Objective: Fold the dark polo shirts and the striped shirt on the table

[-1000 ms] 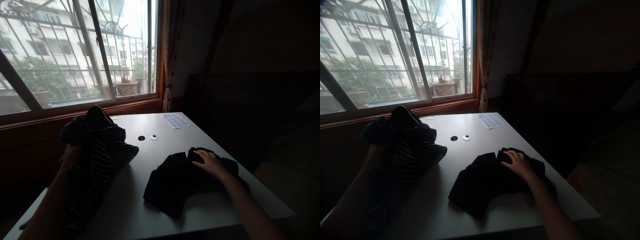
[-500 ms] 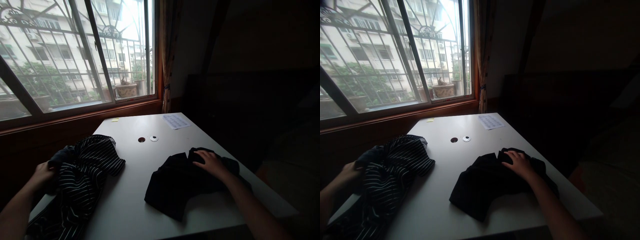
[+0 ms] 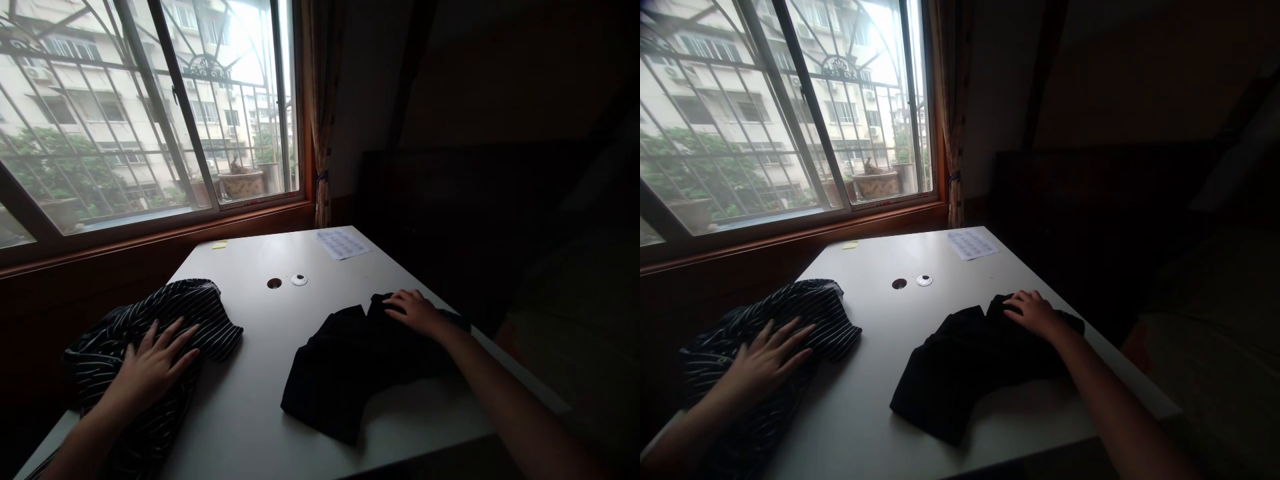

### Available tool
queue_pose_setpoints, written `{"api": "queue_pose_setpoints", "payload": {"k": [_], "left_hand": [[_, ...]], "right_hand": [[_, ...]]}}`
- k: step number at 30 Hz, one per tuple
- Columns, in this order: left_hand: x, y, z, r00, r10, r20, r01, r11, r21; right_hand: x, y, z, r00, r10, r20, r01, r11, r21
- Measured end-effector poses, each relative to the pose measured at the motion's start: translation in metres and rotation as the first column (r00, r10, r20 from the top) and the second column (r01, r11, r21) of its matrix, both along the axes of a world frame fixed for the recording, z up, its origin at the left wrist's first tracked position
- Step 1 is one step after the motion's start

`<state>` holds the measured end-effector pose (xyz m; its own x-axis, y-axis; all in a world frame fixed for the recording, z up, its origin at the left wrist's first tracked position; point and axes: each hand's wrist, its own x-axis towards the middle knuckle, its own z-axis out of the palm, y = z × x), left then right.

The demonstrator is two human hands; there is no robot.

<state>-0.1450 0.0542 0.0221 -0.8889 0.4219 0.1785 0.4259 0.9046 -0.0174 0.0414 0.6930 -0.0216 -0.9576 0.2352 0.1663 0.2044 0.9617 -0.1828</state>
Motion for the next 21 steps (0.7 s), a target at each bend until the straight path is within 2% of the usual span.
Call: {"api": "queue_pose_setpoints", "payload": {"k": [3, 5, 8, 10, 13, 15, 17, 21], "left_hand": [[-0.006, -0.001, -0.023, 1.0, 0.014, 0.013, -0.014, 1.0, 0.01], [-0.013, -0.009, -0.027, 1.0, -0.004, 0.015, 0.003, 1.0, 0.028], [-0.018, -0.013, -0.018, 0.999, -0.029, 0.042, 0.027, 0.999, 0.025], [-0.013, -0.003, -0.007, 0.998, -0.055, 0.038, 0.054, 0.998, 0.021], [0.009, 0.033, 0.009, 0.982, -0.189, -0.009, 0.189, 0.98, 0.065], [0.028, 0.066, 0.014, 0.945, -0.324, 0.034, 0.316, 0.936, 0.154], [0.047, 0.101, 0.013, 0.89, -0.44, 0.115, 0.403, 0.88, 0.253], [0.07, 0.162, -0.001, 0.834, -0.531, 0.15, 0.452, 0.814, 0.365]], "right_hand": [[0.0, 0.01, 0.0, 0.999, 0.047, -0.006, -0.048, 0.994, -0.094], [0.0, 0.014, -0.004, 0.999, 0.035, -0.011, -0.037, 0.983, -0.179], [-0.001, 0.013, -0.012, 0.999, -0.019, -0.041, 0.009, 0.972, -0.233], [-0.003, 0.007, -0.017, 0.996, -0.064, -0.062, 0.049, 0.976, -0.212], [-0.005, -0.007, -0.02, 0.993, -0.102, -0.057, 0.091, 0.982, -0.164], [-0.007, -0.019, -0.02, 0.992, -0.112, -0.051, 0.103, 0.983, -0.152], [-0.008, -0.03, -0.02, 0.99, -0.126, -0.061, 0.115, 0.981, -0.159], [-0.012, -0.053, -0.018, 0.986, -0.127, -0.106, 0.105, 0.977, -0.187]]}}
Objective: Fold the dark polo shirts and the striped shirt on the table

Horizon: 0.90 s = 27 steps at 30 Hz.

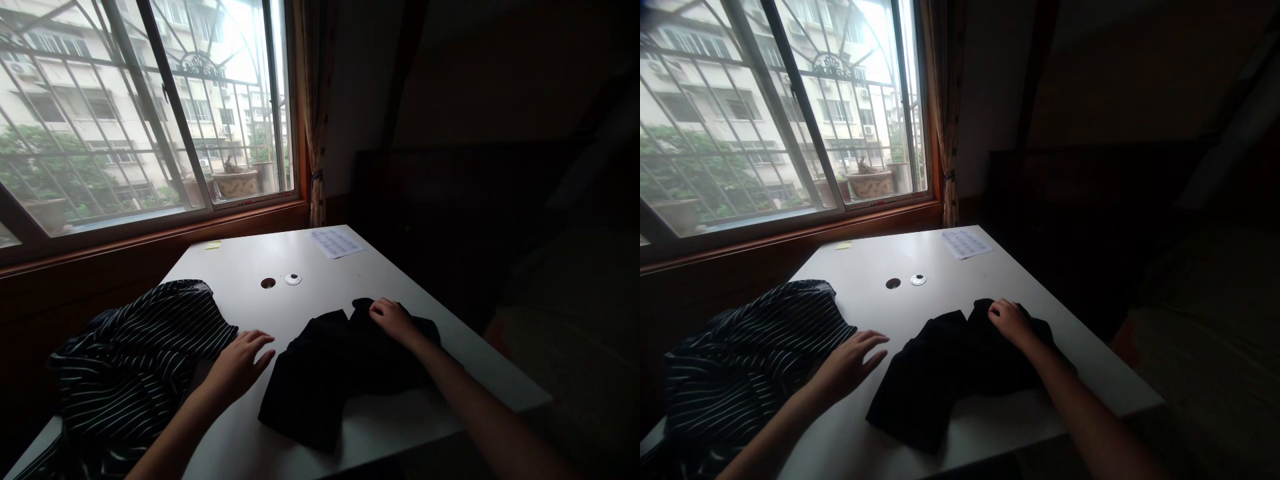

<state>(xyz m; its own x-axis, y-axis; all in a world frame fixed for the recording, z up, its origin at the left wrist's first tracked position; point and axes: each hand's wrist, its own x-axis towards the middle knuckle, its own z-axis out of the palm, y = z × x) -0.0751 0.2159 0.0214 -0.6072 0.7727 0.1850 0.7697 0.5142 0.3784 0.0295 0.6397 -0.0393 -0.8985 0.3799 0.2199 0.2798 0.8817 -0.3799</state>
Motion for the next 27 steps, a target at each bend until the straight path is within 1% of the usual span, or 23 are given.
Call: {"api": "queue_pose_setpoints", "payload": {"k": [3, 5, 7, 9, 12, 14, 15, 17, 19, 20, 22, 24, 27], "left_hand": [[0.002, 0.038, -0.013, 0.998, -0.047, 0.047, 0.042, 0.995, 0.094], [-0.003, 0.058, -0.021, 0.992, -0.051, 0.115, 0.033, 0.987, 0.156], [-0.01, 0.072, -0.028, 0.975, -0.044, 0.219, 0.001, 0.981, 0.192], [-0.017, 0.078, -0.034, 0.939, -0.038, 0.342, -0.027, 0.982, 0.185], [-0.025, 0.075, -0.039, 0.894, -0.011, 0.449, -0.063, 0.987, 0.148], [-0.028, 0.069, -0.041, 0.889, 0.016, 0.457, -0.092, 0.985, 0.145], [-0.028, 0.066, -0.041, 0.89, 0.025, 0.455, -0.104, 0.983, 0.15], [-0.027, 0.06, -0.041, 0.886, 0.03, 0.463, -0.122, 0.978, 0.17], [-0.025, 0.055, -0.04, 0.875, 0.023, 0.484, -0.138, 0.969, 0.205], [-0.025, 0.053, -0.039, 0.869, 0.023, 0.494, -0.151, 0.964, 0.221], [-0.023, 0.048, -0.037, 0.859, 0.032, 0.511, -0.176, 0.956, 0.236], [-0.023, 0.042, -0.034, 0.852, 0.047, 0.522, -0.193, 0.954, 0.23], [-0.024, 0.032, -0.03, 0.843, 0.047, 0.536, -0.205, 0.949, 0.238]], "right_hand": [[-0.006, -0.022, 0.004, 0.997, 0.061, -0.04, -0.062, 0.997, -0.041], [-0.012, -0.039, 0.006, 0.991, 0.11, -0.072, -0.117, 0.989, -0.087], [-0.019, -0.059, 0.007, 0.982, 0.145, -0.121, -0.161, 0.978, -0.13], [-0.023, -0.08, 0.009, 0.97, 0.149, -0.191, -0.174, 0.977, -0.125], [-0.022, -0.109, 0.018, 0.933, 0.116, -0.342, -0.129, 0.991, -0.017], [-0.018, -0.126, 0.028, 0.897, 0.162, -0.411, -0.148, 0.987, 0.066], [-0.016, -0.134, 0.033, 0.886, 0.224, -0.406, -0.202, 0.975, 0.096], [-0.013, -0.148, 0.042, 0.868, 0.388, -0.311, -0.37, 0.922, 0.119], [-0.014, -0.161, 0.046, 0.846, 0.505, -0.172, -0.499, 0.863, 0.08], [-0.016, -0.166, 0.047, 0.843, 0.525, -0.117, -0.522, 0.851, 0.053], [-0.021, -0.172, 0.045, 0.859, 0.508, -0.064, -0.509, 0.861, 0.007], [-0.027, -0.175, 0.042, 0.876, 0.479, -0.052, -0.481, 0.875, -0.044], [-0.033, -0.175, 0.043, 0.875, 0.482, -0.035, -0.482, 0.865, -0.135]]}}
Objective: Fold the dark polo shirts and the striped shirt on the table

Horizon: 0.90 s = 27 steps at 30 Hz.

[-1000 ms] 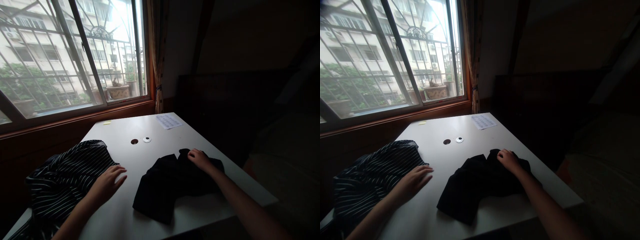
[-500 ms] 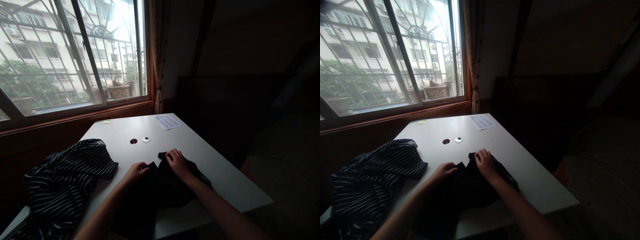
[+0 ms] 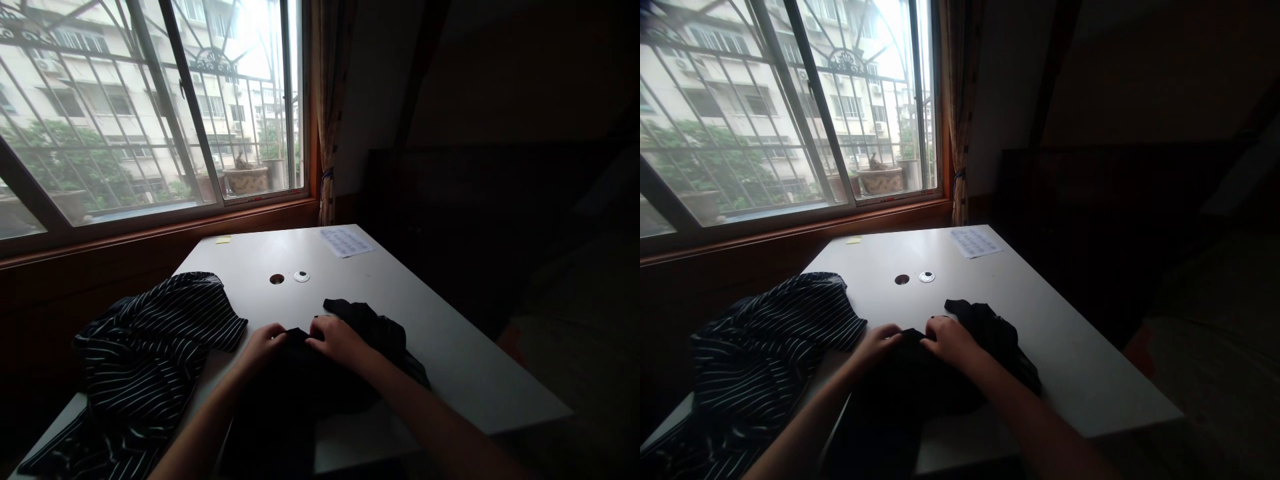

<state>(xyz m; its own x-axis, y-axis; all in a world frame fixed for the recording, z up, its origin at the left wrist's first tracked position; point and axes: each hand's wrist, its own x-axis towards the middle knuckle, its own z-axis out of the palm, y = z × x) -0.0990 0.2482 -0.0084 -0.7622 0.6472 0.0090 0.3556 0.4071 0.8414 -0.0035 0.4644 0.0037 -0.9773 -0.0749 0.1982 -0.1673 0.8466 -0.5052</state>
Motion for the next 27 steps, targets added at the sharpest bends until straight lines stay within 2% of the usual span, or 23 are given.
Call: {"api": "queue_pose_setpoints", "payload": {"k": [4, 7, 12, 14, 17, 19, 21, 24, 27], "left_hand": [[-0.003, -0.012, 0.008, 0.999, 0.023, 0.034, -0.024, 0.999, 0.033], [-0.004, -0.018, 0.011, 0.998, 0.035, 0.054, -0.037, 0.999, 0.038], [-0.006, -0.023, 0.007, 0.999, 0.031, 0.041, -0.031, 0.999, 0.011], [-0.006, -0.024, 0.003, 1.0, 0.026, 0.005, -0.026, 1.0, -0.015], [-0.006, -0.023, -0.003, 0.999, 0.014, -0.049, -0.016, 0.999, -0.044], [-0.006, -0.021, -0.005, 0.997, 0.002, -0.076, -0.005, 0.999, -0.043], [-0.006, -0.02, -0.005, 0.995, -0.008, -0.095, 0.004, 0.999, -0.045], [-0.004, -0.019, -0.001, 0.986, -0.013, -0.167, 0.0, 0.997, -0.078], [0.004, -0.013, 0.008, 0.953, -0.001, -0.304, -0.019, 0.998, -0.063]], "right_hand": [[-0.004, -0.005, 0.006, 1.0, 0.022, 0.023, -0.021, 0.999, -0.027], [-0.006, -0.013, 0.007, 1.0, -0.021, -0.009, 0.02, 0.999, -0.033], [-0.013, -0.012, -0.002, 0.992, -0.108, 0.07, 0.122, 0.963, -0.239], [-0.017, -0.006, -0.007, 0.984, -0.098, 0.152, 0.149, 0.915, -0.375], [-0.021, 0.001, -0.014, 0.962, -0.045, 0.271, 0.203, 0.782, -0.59], [-0.021, 0.002, -0.017, 0.953, -0.029, 0.3, 0.236, 0.693, -0.682], [-0.021, 0.002, -0.018, 0.951, -0.037, 0.307, 0.261, 0.631, -0.731], [-0.019, 0.001, -0.019, 0.951, -0.039, 0.308, 0.272, 0.585, -0.764], [-0.018, 0.002, -0.02, 0.959, -0.018, 0.283, 0.236, 0.603, -0.762]]}}
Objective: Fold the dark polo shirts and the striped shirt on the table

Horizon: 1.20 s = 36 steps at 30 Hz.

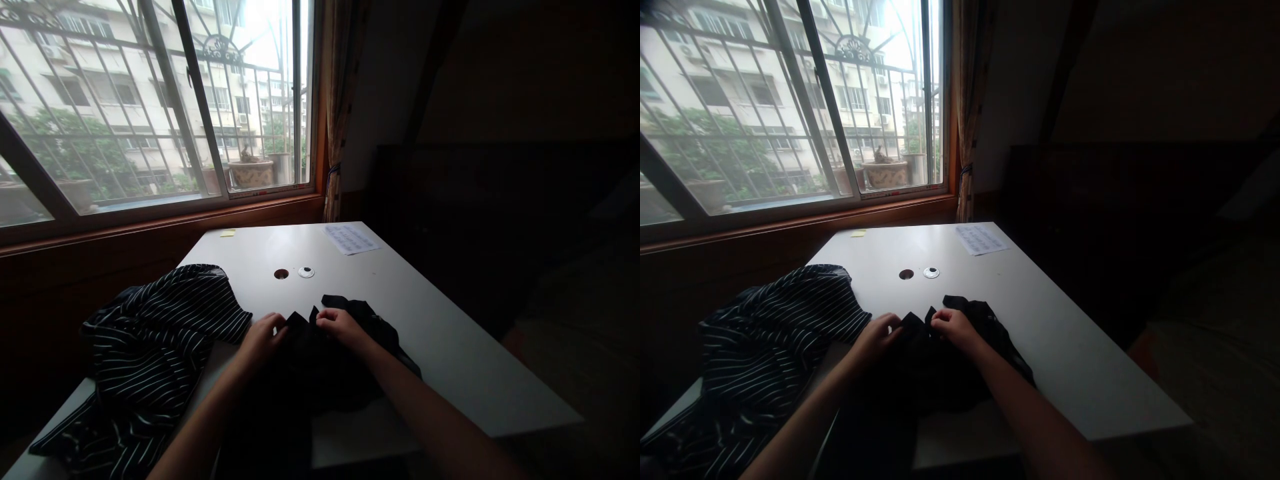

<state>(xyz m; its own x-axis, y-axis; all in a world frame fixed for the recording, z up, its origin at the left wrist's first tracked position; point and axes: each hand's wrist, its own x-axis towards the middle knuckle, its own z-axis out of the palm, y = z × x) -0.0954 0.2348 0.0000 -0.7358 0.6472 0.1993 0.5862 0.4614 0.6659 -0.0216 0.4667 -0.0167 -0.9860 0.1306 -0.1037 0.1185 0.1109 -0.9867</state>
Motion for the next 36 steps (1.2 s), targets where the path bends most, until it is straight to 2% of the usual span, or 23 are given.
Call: {"api": "queue_pose_setpoints", "payload": {"k": [2, 5, 7, 10, 14, 19, 23, 25, 27, 33, 36], "left_hand": [[0.007, 0.006, 0.007, 1.0, -0.005, -0.021, 0.006, 0.999, 0.044], [0.015, 0.018, 0.011, 0.992, -0.077, 0.095, 0.073, 0.996, 0.051], [0.018, 0.026, 0.008, 0.975, -0.118, 0.186, 0.112, 0.993, 0.041], [0.02, 0.032, 0.0, 0.959, -0.121, 0.255, 0.1, 0.99, 0.094], [0.025, 0.034, -0.005, 0.977, -0.105, 0.183, 0.08, 0.987, 0.142], [0.037, 0.036, 0.0, 0.997, -0.042, -0.071, 0.04, 0.999, -0.023], [0.046, 0.043, 0.005, 0.964, -0.046, -0.263, -0.017, 0.972, -0.234], [0.049, 0.045, 0.005, 0.945, -0.087, -0.317, -0.014, 0.953, -0.302], [0.05, 0.046, 0.004, 0.929, -0.117, -0.351, -0.009, 0.941, -0.339], [0.046, 0.044, -0.003, 0.875, -0.222, -0.431, 0.065, 0.935, -0.349], [0.046, 0.045, -0.003, 0.838, -0.266, -0.476, 0.083, 0.925, -0.37]], "right_hand": [[0.002, 0.002, -0.001, 0.999, 0.041, -0.029, -0.04, 0.999, 0.018], [0.005, 0.004, -0.002, 0.992, 0.088, -0.088, -0.083, 0.995, 0.055], [0.008, 0.003, -0.001, 0.988, 0.089, -0.13, -0.075, 0.991, 0.106], [0.011, 0.001, 0.002, 0.986, 0.088, -0.14, -0.06, 0.979, 0.195], [0.016, -0.002, 0.017, 0.987, 0.109, -0.116, -0.06, 0.93, 0.362], [0.02, -0.004, 0.044, 0.987, 0.156, -0.042, -0.1, 0.795, 0.598], [0.022, -0.01, 0.055, 0.994, 0.11, 0.009, -0.074, 0.602, 0.795], [0.023, -0.011, 0.054, 0.995, 0.1, 0.011, -0.064, 0.542, 0.838], [0.024, -0.011, 0.049, 0.996, 0.093, -0.017, -0.038, 0.553, 0.832], [0.029, 0.0, 0.022, 0.997, 0.027, -0.078, 0.025, 0.798, 0.602], [0.032, 0.002, 0.01, 0.994, -0.03, -0.109, 0.084, 0.843, 0.532]]}}
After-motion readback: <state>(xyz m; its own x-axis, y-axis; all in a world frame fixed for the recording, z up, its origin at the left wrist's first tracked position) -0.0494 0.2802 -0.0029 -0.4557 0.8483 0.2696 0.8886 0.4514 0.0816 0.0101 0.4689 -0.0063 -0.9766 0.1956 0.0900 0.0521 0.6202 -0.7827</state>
